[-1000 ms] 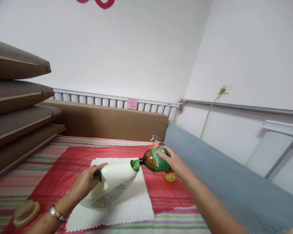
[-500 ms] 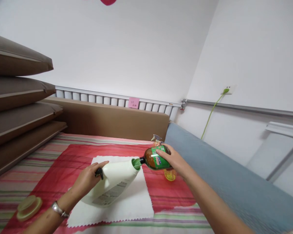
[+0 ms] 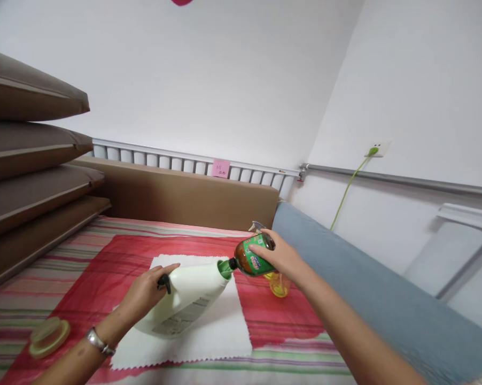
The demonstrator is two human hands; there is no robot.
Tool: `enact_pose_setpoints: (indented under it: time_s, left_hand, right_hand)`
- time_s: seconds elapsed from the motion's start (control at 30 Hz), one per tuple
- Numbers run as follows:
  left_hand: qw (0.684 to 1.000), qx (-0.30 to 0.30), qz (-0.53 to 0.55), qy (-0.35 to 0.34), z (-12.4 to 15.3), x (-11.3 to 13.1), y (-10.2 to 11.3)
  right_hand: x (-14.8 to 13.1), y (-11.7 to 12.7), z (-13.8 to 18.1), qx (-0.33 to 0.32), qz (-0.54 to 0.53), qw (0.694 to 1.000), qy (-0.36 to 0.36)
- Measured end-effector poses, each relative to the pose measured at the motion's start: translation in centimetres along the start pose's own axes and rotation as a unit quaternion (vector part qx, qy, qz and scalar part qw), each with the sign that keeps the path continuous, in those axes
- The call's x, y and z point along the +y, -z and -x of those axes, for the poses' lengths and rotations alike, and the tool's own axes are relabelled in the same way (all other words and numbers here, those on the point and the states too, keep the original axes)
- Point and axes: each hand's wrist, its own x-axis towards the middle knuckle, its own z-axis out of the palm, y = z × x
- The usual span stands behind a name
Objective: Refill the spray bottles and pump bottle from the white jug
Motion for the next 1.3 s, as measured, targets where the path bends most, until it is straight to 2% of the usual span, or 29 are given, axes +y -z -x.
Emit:
enact_pose_setpoints:
  time_s: [0.3,0.47,0.53,0.67,0.87,1.0,1.2,1.3]
  left_hand:
    - [1.0,0.012,0.003,-0.007,0.1,-0.1,-0.1]
    - [1.0,0.019,0.01,-0.014,0.3,-0.4,-0.2]
    - [1.0,0.021,0.016,-0.011,0.5,-0.6,-0.1]
    - [0.999,0.026,0.023,0.0,0.7,-1.1,0.0]
    - [0.999,0.024,0.041,-0.001,0.9,-1.5,0.1]
    - [0.999,0.023,0.048,0.0,1.1,-1.6,0.1]
    - [0.998,0.025,0.051,0.006,1.3,-1.4,0.3]
    - [0.997,0.039,0.064,0.003,1.5,-1.8,0.2]
  right_hand:
    - [-2.9,-0.6,0.2,-0.014,0.131,0.985,0.109]
    - [-5.0,-1.0,1.0,-0.033,0.245,0.946,0.209]
    - [-5.4,-1.1,1.1,-0.032,0.258,0.939,0.226]
    - [-5.5,-0.9,1.0,-0.028,0.239,0.945,0.223]
    - [-5.3,-0.6,0.9,-0.019,0.199,0.963,0.181]
    - [-5.3,-0.6,1.1,-0.032,0.195,0.965,0.171]
    - [-4.4,-0.8,0.8,-0.005,0.177,0.969,0.173]
    - [-3.2,-1.0,0.7,0.005,0.098,0.987,0.128]
